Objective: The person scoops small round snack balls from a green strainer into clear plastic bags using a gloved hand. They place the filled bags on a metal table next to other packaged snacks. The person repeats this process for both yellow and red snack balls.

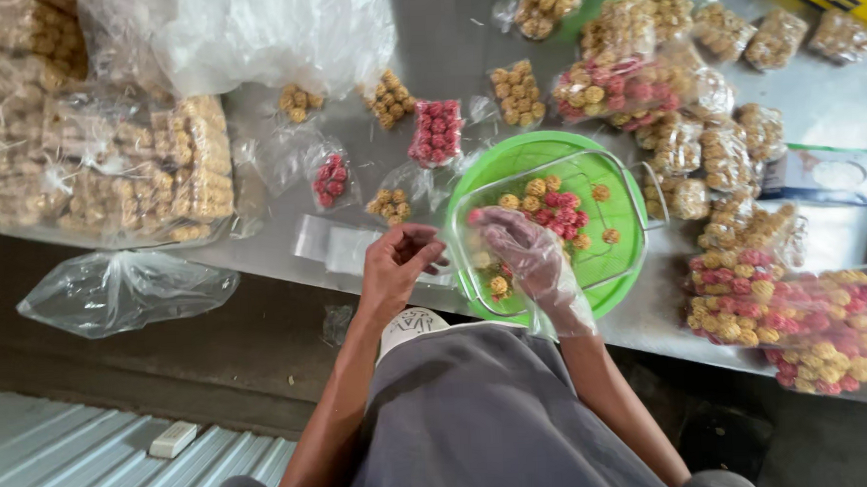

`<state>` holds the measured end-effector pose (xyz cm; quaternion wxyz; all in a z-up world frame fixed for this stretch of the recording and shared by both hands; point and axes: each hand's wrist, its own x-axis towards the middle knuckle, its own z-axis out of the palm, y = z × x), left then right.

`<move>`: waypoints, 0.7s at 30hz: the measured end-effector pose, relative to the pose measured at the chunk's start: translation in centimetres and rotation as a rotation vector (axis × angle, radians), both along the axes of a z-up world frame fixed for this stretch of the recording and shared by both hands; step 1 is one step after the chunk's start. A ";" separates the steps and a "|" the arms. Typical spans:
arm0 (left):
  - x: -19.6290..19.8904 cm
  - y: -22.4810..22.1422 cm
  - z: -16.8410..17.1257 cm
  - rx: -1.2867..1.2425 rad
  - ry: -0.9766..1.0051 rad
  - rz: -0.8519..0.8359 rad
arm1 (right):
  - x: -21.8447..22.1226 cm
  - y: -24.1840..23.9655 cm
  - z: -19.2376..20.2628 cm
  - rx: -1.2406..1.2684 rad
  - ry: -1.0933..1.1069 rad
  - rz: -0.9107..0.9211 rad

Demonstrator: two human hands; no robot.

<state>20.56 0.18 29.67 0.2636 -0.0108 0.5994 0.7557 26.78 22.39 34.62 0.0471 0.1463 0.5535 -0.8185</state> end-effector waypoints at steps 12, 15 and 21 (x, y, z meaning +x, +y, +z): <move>2.4 7.4 0.7 0.016 0.138 -0.142 | 6.1 4.3 0.5 -0.359 -0.082 -0.142; 3.1 8.3 -0.7 -0.019 0.191 -0.185 | 7.2 4.8 0.1 -0.340 -0.077 -0.166; 3.6 10.5 5.5 -0.110 0.243 -0.143 | 7.8 5.3 0.1 -0.105 -0.022 -0.358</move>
